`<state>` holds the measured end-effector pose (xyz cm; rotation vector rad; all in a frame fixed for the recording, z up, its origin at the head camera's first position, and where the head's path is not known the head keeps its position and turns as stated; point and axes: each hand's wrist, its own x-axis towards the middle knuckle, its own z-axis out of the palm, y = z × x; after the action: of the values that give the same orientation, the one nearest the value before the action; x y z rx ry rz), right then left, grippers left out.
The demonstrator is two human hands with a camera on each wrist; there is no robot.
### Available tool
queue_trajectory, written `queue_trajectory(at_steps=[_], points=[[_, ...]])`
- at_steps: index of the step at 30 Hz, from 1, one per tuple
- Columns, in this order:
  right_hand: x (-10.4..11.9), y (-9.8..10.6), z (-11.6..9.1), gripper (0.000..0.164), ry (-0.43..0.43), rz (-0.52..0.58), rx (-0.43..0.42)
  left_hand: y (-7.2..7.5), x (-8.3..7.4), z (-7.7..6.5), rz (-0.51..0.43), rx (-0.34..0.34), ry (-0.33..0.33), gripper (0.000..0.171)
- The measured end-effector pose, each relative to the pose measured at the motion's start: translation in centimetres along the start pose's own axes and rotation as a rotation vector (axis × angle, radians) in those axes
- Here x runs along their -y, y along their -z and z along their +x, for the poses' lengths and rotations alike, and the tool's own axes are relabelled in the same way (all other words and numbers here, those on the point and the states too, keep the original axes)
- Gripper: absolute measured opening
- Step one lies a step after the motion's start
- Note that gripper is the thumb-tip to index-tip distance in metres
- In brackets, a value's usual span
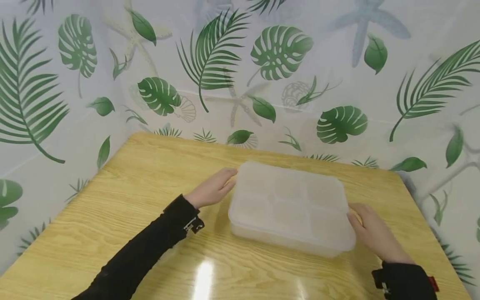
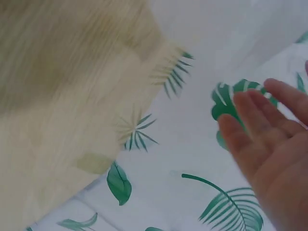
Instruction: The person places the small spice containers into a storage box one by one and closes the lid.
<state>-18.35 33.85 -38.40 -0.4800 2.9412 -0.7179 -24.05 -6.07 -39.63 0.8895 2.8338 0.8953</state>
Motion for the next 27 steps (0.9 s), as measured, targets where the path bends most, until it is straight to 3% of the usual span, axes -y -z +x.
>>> queue_trajectory(at_steps=[3, 6, 9, 14, 19, 21, 27], points=[[-0.6, 0.5, 1.7, 0.055, 0.030, -0.032, 0.075, 0.1, 0.7, 1.9, 0.162, 0.041, -0.055, 0.047], [-1.3, 0.6, 3.1, 0.061, 0.035, -0.060, 0.128, -0.2, 1.3, 3.1, 0.276, 0.093, -0.044, 0.049], [-1.9, 0.4, 4.1, 0.062, 0.049, -0.064, 0.151, -0.7, 1.6, 3.6, 0.353, 0.117, -0.022, 0.050], [-2.4, 0.0, 5.1, 0.054, 0.089, -0.087, 0.129, -1.4, 1.7, 3.9, 0.458, 0.101, -0.025, 0.049], [-2.6, -0.2, 5.4, 0.048, 0.117, -0.125, 0.090, -1.5, 1.9, 4.2, 0.490, 0.067, -0.055, 0.048], [-2.5, -0.3, 5.4, 0.048, 0.116, -0.142, 0.095, -2.1, 2.8, 4.5, 0.491, 0.037, -0.084, 0.049], [-2.2, -0.6, 5.5, 0.048, 0.093, -0.183, 0.115, -2.6, 3.1, 4.3, 0.458, 0.010, -0.091, 0.049]])
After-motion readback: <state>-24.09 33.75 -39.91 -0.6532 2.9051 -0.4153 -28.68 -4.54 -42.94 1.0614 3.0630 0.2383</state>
